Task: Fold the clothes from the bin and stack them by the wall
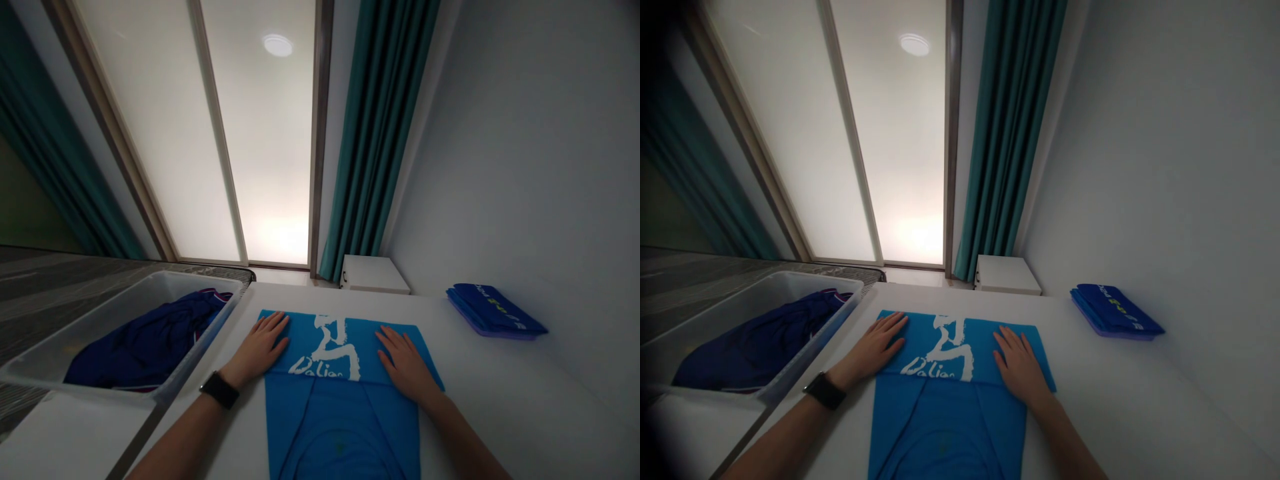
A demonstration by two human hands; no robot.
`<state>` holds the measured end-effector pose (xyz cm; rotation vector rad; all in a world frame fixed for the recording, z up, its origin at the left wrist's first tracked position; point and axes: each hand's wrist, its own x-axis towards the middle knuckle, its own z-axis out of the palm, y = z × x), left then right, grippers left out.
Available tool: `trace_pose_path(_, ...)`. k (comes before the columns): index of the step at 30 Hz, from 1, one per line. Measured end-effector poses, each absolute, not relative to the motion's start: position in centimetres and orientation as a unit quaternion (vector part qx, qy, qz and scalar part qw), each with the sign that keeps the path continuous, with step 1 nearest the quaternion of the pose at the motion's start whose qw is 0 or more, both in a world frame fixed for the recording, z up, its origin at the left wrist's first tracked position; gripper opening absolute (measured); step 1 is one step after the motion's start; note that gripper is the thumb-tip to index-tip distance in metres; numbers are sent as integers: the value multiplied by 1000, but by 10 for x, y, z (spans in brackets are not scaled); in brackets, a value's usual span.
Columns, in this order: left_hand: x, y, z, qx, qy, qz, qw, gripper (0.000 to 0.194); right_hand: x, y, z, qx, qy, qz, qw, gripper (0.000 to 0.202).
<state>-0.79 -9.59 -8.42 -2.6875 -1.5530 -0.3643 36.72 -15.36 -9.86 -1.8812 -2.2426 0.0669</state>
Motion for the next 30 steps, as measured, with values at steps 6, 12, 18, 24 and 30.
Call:
trace_pose_path(6, -22, -93, -91, -843, -529, -101, 5, 53, 372, -155, -101, -643, -760, 24, 96, 58)
trace_pose_path(12, -3, -111, -73, -883, -446, -137, 48, 52, 362, -160, -91, -603, -788, -3, 122, 52)
trace_pose_path(18, 45, -150, -55, -941, -319, -106, -47, 61, 327, -179, -77, -560, -820, 49, 110, 52)
trace_pose_path(24, 55, -157, -59, -952, -286, -85, -68, 69, 317, -187, -76, -554, -825, 91, 65, 63)
trace_pose_path(30, 52, -154, -59, -954, -280, -96, -47, 67, 320, -182, -77, -546, -831, 81, 66, 63)
